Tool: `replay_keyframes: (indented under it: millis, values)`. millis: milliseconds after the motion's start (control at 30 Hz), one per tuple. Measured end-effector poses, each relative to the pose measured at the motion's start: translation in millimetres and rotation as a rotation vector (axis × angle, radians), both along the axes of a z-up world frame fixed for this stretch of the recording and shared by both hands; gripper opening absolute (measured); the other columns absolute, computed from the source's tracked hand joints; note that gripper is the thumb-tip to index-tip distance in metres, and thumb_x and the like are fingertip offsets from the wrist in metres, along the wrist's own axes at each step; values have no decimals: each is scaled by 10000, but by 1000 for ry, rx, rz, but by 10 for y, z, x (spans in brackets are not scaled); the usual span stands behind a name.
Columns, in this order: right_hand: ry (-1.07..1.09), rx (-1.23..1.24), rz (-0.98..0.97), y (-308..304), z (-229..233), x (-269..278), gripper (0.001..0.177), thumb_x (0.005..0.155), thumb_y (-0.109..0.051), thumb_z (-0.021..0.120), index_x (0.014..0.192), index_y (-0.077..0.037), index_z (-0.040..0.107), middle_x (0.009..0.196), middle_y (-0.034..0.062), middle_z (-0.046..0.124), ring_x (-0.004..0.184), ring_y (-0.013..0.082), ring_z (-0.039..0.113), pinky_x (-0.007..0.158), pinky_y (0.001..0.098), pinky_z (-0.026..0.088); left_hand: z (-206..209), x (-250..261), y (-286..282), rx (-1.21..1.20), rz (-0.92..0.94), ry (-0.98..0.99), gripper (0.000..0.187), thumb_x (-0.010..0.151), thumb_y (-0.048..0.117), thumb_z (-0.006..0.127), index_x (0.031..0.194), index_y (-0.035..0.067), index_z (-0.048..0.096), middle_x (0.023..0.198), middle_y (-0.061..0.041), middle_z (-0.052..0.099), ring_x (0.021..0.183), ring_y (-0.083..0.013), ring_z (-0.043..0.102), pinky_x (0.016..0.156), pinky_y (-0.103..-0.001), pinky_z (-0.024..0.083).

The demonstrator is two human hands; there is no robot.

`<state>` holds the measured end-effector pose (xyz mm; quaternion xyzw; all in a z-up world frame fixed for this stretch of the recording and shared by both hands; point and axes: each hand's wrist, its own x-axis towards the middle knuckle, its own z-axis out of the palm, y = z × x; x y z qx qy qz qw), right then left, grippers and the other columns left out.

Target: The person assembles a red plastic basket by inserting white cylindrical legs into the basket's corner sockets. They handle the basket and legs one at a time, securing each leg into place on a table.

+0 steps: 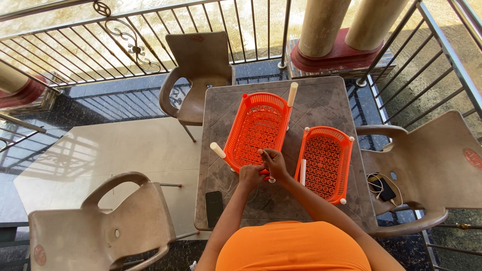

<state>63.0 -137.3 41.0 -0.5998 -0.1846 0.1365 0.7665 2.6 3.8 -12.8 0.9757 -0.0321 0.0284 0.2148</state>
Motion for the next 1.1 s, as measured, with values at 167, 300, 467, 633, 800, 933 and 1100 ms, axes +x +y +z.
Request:
replay_keyframes:
  millis: [167, 300, 467, 633, 800, 933, 1100]
  values:
    - [-86, -9, -214, 104, 104, -116, 512, 1061, -494, 605, 735, -106, 536, 559, -41, 408, 459, 44, 342, 441, 257, 295, -50, -18, 14, -12, 5, -38, 193, 801, 460, 812, 897, 292, 814, 618, -45, 677, 604, -255, 683, 572, -434, 521]
    - [102, -122, 533, -230, 510, 318, 440, 960, -539, 634, 952, -102, 681, 620, -30, 583, 510, 55, 498, 487, 238, 405, -112, 28, 31, 33, 15, 14, 255, 812, 513, 820, 858, 263, 800, 643, -28, 680, 630, -236, 698, 590, -411, 540]
    - [-93, -72, 876, -272, 652, 548, 440, 1089, -459, 621, 1105, -29, 713, 875, -15, 669, 710, 55, 574, 634, 255, 476, -134, 17, -3, 12, 10, -81, 252, 774, 487, 833, 870, 256, 797, 661, -31, 686, 630, -244, 703, 573, -419, 536]
    - [68, -133, 273, -1, 455, 172, 338, 1117, -290, 523, 910, -39, 614, 565, -38, 451, 455, 36, 355, 440, 255, 295, -49, 32, 46, -29, 8, -75, 204, 788, 467, 823, 892, 292, 816, 628, -52, 678, 621, -264, 694, 568, -433, 524]
    - [-56, -121, -184, 116, 464, -141, 302, 1118, -273, 502, 902, -70, 563, 561, -27, 428, 471, 28, 364, 454, 253, 313, -75, -15, 16, 17, 12, -71, 226, 764, 467, 836, 851, 263, 792, 650, -46, 685, 651, -254, 701, 595, -432, 526]
    - [32, -80, 361, -79, 573, 131, 404, 1069, -435, 468, 999, -70, 625, 525, -19, 445, 409, 49, 385, 427, 249, 327, -78, -36, 47, -52, -2, -95, 202, 789, 456, 820, 912, 297, 808, 661, -52, 693, 638, -269, 698, 592, -436, 529]
    - [168, -54, 704, -278, 418, 406, 538, 1065, -538, 474, 1011, -42, 676, 560, -4, 499, 420, 50, 407, 438, 242, 336, -74, -2, 17, 95, -32, -11, 213, 822, 462, 825, 917, 275, 794, 658, -53, 683, 659, -263, 707, 591, -441, 530]
